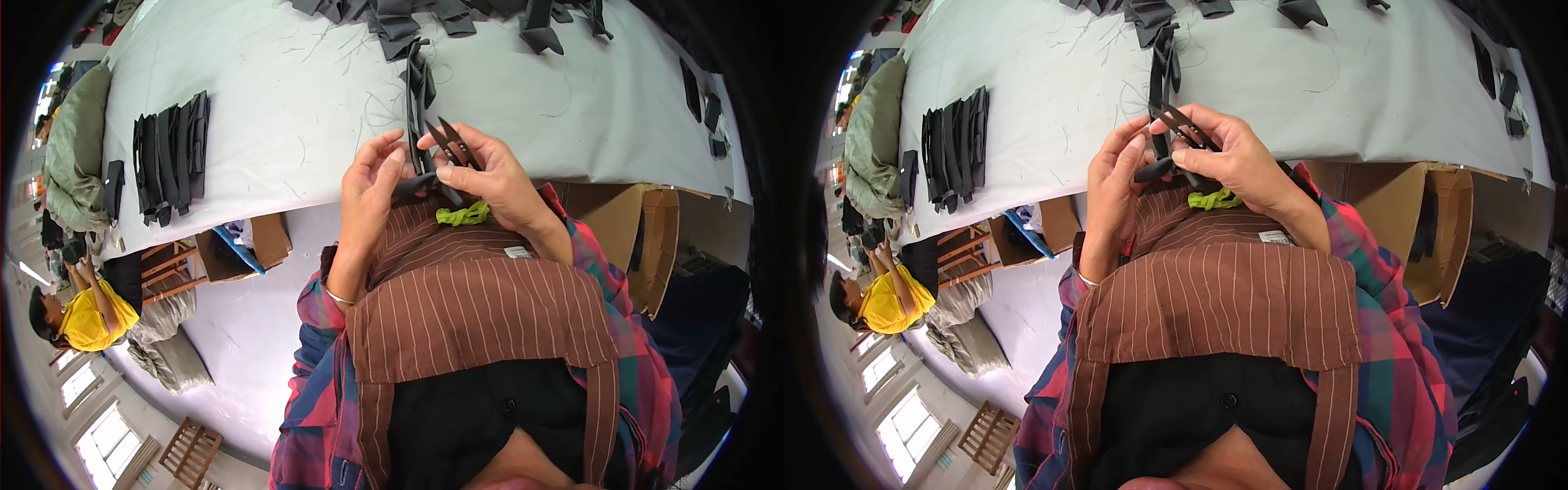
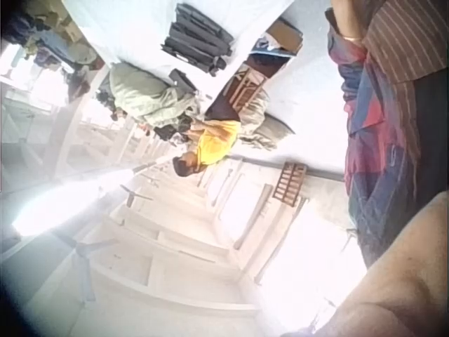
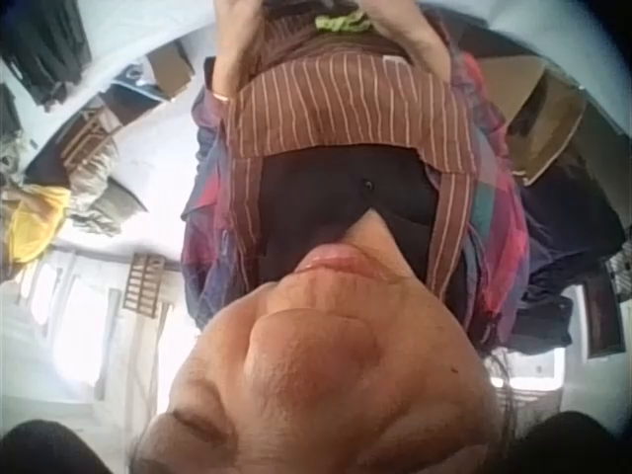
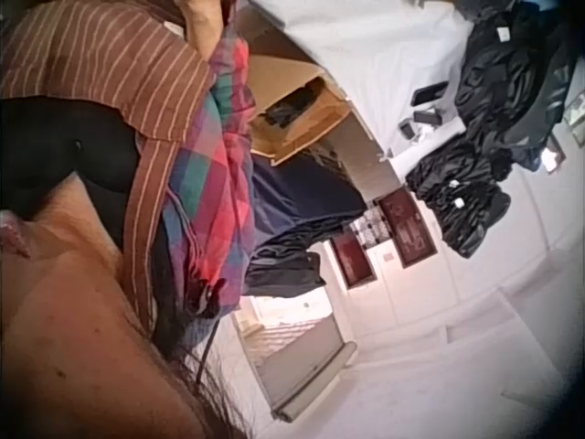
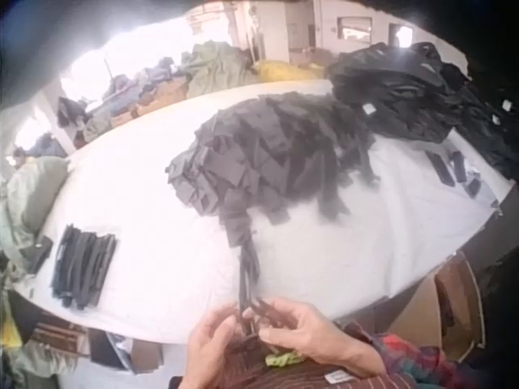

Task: Trimming excess threads from pre-sewn fabric components using thread snips at a factory workstation.

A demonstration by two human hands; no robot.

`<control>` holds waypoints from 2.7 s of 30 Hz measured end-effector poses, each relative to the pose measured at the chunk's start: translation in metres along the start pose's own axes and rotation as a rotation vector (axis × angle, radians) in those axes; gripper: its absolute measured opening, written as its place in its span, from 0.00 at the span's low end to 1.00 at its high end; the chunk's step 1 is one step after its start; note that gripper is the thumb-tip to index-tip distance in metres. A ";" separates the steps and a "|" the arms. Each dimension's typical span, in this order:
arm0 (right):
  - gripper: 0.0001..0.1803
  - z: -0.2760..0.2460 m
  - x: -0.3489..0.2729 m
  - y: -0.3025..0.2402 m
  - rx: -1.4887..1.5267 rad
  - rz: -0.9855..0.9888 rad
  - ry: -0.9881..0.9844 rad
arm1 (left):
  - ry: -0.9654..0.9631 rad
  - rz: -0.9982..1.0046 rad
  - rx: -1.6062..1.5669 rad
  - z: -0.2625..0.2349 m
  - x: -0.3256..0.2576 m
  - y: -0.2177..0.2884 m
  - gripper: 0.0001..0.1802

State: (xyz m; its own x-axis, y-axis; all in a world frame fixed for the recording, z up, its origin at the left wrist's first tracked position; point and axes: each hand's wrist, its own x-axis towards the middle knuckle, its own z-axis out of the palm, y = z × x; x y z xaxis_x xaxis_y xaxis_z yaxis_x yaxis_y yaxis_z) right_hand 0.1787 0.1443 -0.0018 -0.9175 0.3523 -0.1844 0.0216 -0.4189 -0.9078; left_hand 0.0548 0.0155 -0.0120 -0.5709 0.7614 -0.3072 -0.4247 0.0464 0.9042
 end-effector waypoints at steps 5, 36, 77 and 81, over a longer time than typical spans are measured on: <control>0.13 0.004 -0.001 -0.005 0.013 0.027 -0.090 | -0.076 -0.066 0.003 0.002 0.014 -0.002 0.29; 0.11 -0.010 0.005 -0.001 -0.011 -0.017 0.220 | -0.235 0.009 -0.076 -0.004 0.019 0.017 0.29; 0.16 0.006 0.008 -0.004 -0.496 -0.124 0.007 | 0.218 0.192 -0.157 0.004 0.029 0.004 0.16; 0.10 0.004 0.006 0.000 -0.622 -0.208 -0.132 | 0.193 0.156 -0.187 0.006 0.027 0.013 0.15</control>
State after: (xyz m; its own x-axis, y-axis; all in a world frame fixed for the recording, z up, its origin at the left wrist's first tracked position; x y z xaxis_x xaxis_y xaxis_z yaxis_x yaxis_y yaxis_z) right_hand 0.1716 0.1426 -0.0014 -0.9672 0.2521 0.0300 0.0274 0.2210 -0.9749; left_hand 0.0380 0.0406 -0.0065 -0.7549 0.6121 -0.2357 -0.4331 -0.1954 0.8799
